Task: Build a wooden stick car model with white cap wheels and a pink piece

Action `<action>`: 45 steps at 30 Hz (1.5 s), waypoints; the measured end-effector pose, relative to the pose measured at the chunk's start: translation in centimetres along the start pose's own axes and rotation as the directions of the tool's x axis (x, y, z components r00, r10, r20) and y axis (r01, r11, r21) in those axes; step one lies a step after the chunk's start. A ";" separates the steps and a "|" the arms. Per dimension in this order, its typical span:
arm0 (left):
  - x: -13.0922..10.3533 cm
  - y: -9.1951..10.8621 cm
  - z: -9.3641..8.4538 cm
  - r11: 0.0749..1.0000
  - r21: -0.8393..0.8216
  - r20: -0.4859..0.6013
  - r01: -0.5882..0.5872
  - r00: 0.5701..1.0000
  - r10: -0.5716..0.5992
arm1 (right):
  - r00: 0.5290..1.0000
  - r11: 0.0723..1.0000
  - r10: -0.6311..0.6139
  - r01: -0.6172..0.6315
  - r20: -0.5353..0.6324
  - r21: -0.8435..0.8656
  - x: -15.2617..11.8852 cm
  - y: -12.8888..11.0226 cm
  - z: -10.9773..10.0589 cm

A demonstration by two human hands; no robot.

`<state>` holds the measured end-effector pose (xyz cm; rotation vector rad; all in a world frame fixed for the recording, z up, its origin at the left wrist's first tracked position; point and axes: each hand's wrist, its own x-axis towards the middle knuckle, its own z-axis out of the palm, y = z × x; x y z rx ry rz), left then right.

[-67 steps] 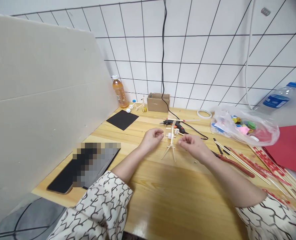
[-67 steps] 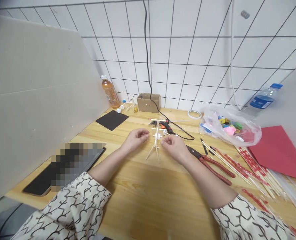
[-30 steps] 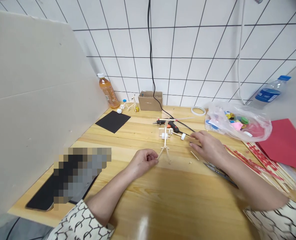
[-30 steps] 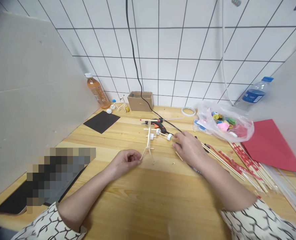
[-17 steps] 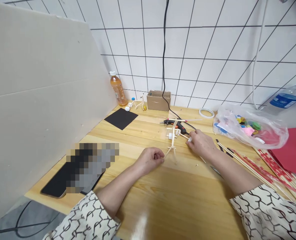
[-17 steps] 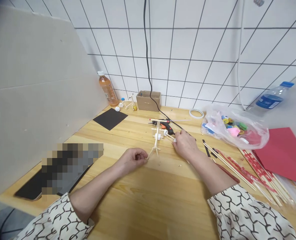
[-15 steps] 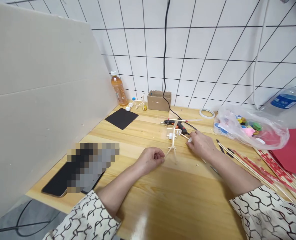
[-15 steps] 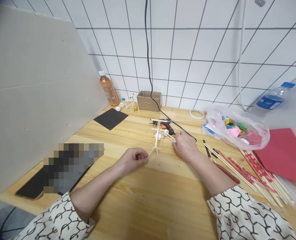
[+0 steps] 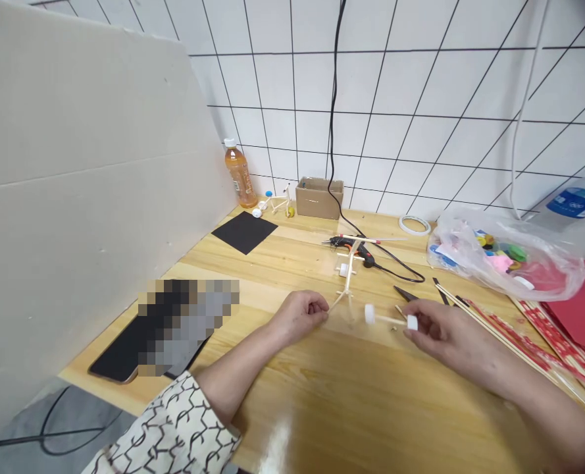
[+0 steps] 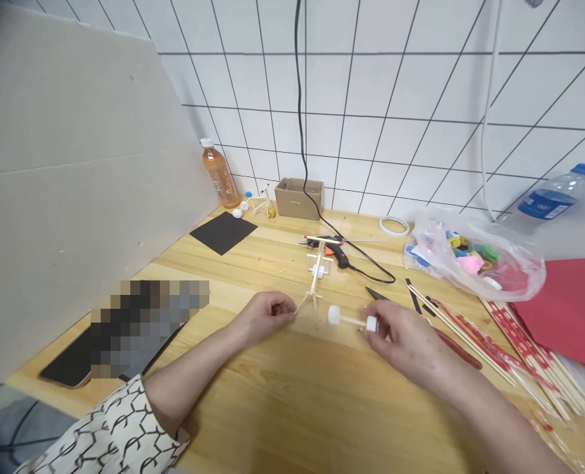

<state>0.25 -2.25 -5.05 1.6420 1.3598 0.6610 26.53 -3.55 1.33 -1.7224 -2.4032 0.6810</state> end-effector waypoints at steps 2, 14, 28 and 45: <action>0.0 0.0 0.0 1.000 0.001 0.003 -0.001 1.000 0.001 | 0.996 0.991 -0.054 0.046 0.069 0.124 -0.6 -0.5 0.7; 0.3 -0.5 -0.4 0.997 -0.045 0.049 -0.055 0.997 0.057 | 0.980 0.955 -0.186 0.163 0.069 0.249 1.3 -3.0 5.7; 0.3 0.6 -1.0 0.990 -0.143 0.104 -0.011 0.994 0.026 | 0.997 0.923 0.003 0.027 -0.077 0.385 3.0 -2.1 6.2; 0.8 1.3 -0.9 0.965 -0.259 0.114 0.047 0.993 -0.018 | 1.000 0.919 0.012 -0.011 0.000 0.394 5.3 -3.9 5.8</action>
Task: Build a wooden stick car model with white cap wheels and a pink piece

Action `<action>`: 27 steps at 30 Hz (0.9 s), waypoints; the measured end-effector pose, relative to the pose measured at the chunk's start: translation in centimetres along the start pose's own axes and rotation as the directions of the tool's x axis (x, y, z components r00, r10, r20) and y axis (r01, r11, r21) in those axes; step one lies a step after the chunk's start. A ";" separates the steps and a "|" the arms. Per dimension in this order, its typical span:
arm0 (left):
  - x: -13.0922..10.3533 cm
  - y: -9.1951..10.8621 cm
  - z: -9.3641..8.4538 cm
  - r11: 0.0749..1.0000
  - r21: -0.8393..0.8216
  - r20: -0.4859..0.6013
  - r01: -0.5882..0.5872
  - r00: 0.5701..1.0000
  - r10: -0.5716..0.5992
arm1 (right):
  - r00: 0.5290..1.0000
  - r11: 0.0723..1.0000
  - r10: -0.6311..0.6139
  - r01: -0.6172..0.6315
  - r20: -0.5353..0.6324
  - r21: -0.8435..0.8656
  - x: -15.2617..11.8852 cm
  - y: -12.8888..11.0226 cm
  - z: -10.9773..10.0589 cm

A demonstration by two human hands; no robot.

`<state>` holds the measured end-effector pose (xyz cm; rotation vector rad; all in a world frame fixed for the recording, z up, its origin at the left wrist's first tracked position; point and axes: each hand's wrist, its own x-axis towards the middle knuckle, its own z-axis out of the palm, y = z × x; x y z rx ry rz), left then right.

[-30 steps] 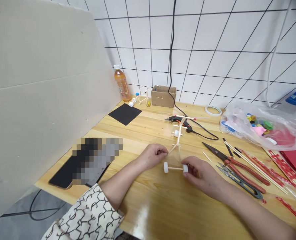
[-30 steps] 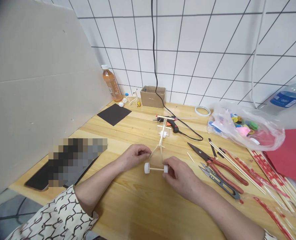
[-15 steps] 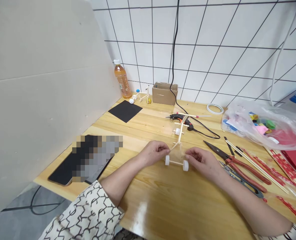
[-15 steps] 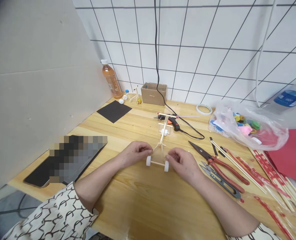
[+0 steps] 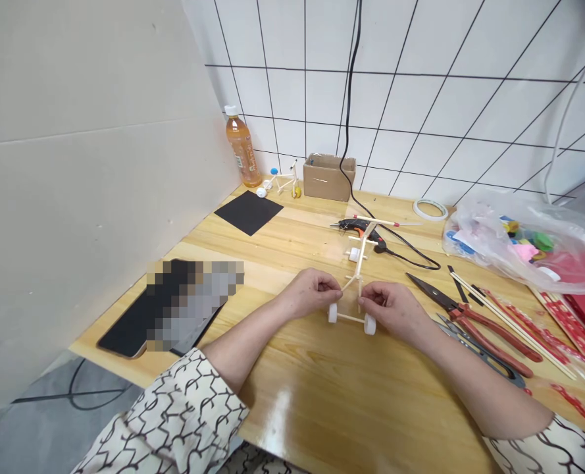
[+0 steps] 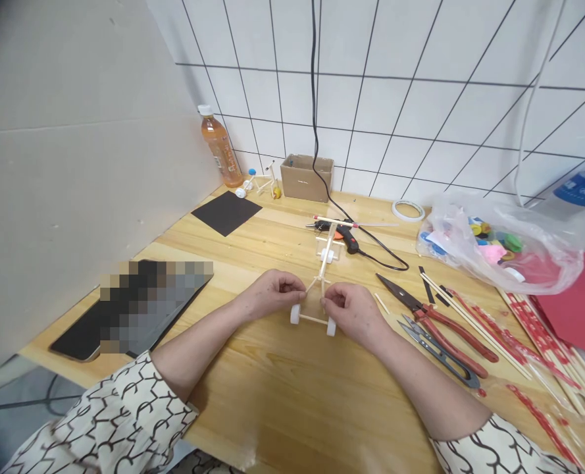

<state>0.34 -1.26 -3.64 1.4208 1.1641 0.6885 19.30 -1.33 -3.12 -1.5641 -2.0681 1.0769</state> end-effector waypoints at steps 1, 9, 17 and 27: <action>0.0 0.0 0.0 1.000 -0.001 -0.002 0.000 1.000 0.000 | 1.000 1.000 -0.003 0.003 -0.002 0.002 0.0 0.0 0.0; -0.1 0.0 0.1 0.999 -0.046 0.005 -0.026 1.000 0.026 | 0.999 0.997 -0.028 0.030 -0.029 0.076 -0.1 -0.1 -0.2; -2.5 0.9 -1.7 0.925 0.351 0.032 -0.144 0.989 0.142 | 0.999 0.992 0.000 0.004 -0.037 0.125 0.0 -0.2 -0.2; -2.4 0.5 -1.2 0.746 0.604 0.198 -0.280 0.960 0.199 | 0.999 0.984 -0.010 0.015 -0.031 0.176 0.0 -0.5 -0.3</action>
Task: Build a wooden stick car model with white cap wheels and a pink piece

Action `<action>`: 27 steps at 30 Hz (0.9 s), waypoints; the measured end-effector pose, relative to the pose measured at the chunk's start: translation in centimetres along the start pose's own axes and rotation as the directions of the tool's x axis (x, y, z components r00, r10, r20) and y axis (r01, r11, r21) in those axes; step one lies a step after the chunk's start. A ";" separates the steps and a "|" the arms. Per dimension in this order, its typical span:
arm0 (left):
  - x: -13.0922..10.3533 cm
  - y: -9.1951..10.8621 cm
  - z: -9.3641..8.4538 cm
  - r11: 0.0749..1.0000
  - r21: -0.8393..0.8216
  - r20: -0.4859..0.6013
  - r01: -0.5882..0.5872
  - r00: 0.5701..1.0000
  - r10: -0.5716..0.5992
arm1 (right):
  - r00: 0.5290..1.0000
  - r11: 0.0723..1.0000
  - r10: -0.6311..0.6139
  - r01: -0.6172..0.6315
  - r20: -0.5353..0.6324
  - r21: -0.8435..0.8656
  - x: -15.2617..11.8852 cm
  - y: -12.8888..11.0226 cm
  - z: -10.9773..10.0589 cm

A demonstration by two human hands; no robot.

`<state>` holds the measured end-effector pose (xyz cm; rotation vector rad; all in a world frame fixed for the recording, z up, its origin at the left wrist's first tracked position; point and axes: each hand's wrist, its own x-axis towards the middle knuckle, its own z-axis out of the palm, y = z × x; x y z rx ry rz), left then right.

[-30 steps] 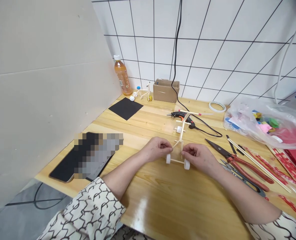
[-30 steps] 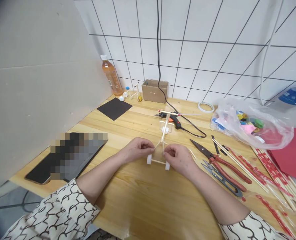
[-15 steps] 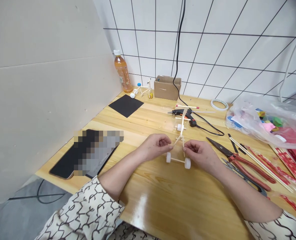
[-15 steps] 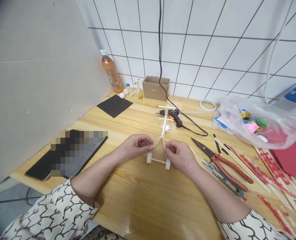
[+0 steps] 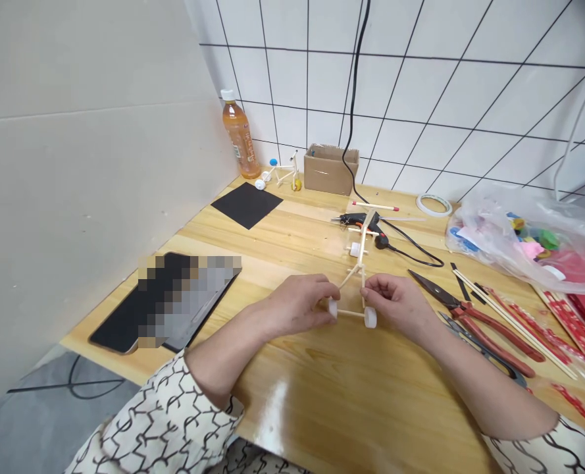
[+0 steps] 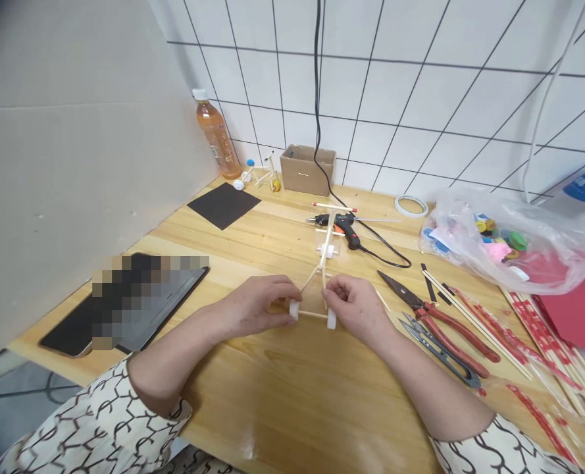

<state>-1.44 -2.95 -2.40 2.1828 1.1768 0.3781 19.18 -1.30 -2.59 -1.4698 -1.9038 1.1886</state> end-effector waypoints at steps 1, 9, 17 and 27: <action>0.0 0.0 0.0 1.000 0.007 -0.001 -0.014 1.000 0.014 | 1.000 1.000 0.003 -0.003 -0.001 0.004 0.0 -0.1 0.0; 0.0 0.5 0.1 0.998 -0.024 -0.006 0.054 0.999 -0.054 | 1.000 1.000 0.027 -0.027 0.001 0.013 -0.3 -0.6 -0.2; 0.0 0.2 0.0 0.989 -0.086 -0.063 0.122 0.990 -0.128 | 1.000 1.000 0.006 -0.006 -0.012 0.029 -0.2 -0.5 0.2; 0.2 0.1 0.2 0.987 -0.083 -0.066 0.136 0.988 -0.142 | 0.999 0.995 0.036 -0.035 -0.005 0.089 -0.1 -0.5 0.7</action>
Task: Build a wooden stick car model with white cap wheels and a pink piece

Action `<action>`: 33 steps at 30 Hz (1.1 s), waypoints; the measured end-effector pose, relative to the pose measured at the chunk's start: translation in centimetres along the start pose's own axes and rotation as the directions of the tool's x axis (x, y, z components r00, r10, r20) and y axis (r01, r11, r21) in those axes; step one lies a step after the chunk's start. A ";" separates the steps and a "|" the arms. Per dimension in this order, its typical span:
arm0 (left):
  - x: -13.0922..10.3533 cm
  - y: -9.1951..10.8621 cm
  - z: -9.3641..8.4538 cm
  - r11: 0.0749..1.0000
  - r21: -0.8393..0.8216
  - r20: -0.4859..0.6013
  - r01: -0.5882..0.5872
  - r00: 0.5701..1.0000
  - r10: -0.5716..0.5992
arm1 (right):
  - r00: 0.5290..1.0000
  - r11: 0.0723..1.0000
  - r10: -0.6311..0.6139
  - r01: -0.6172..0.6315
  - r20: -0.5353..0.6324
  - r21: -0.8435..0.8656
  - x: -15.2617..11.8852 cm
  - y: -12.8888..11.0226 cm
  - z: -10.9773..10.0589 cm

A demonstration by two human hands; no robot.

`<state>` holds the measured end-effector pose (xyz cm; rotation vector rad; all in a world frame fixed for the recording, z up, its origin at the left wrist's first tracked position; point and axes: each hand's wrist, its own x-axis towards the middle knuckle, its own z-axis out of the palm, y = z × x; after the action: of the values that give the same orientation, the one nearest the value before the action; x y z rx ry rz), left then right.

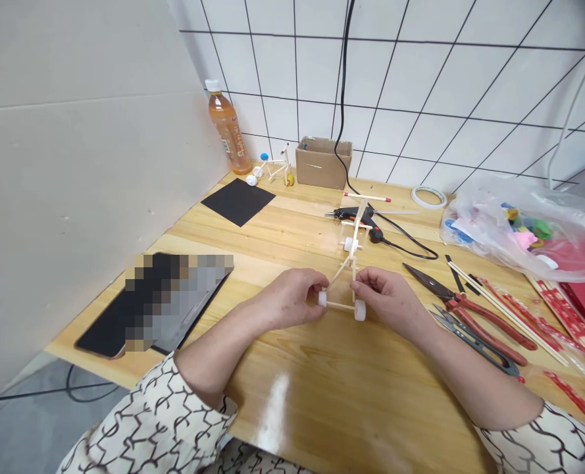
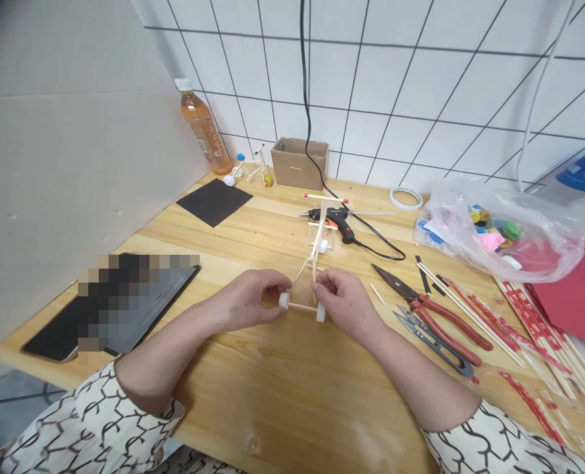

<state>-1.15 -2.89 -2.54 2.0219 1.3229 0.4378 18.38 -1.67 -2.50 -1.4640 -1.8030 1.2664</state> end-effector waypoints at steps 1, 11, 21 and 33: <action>0.0 0.0 0.0 1.000 -0.015 -0.002 0.008 1.000 -0.008 | 1.000 1.000 0.006 -0.006 0.003 0.001 -0.1 -0.1 0.0; 0.1 0.1 0.5 0.993 -0.097 0.003 0.062 0.998 -0.062 | 1.000 1.000 0.003 -0.003 0.007 -0.009 -0.5 0.7 0.2; 0.2 0.3 0.9 0.997 -0.053 -0.023 0.060 0.998 -0.061 | 0.996 0.998 -0.059 0.057 -0.072 -0.039 -0.8 1.3 0.5; 0.2 0.3 1.1 0.996 -0.067 -0.029 0.062 0.998 -0.064 | 0.993 0.995 -0.102 0.103 -0.061 0.007 -1.2 1.6 0.6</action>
<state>-0.18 -3.13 -3.12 1.9207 1.3689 0.4799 19.06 -3.05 -3.94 -1.3714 -1.8050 1.1669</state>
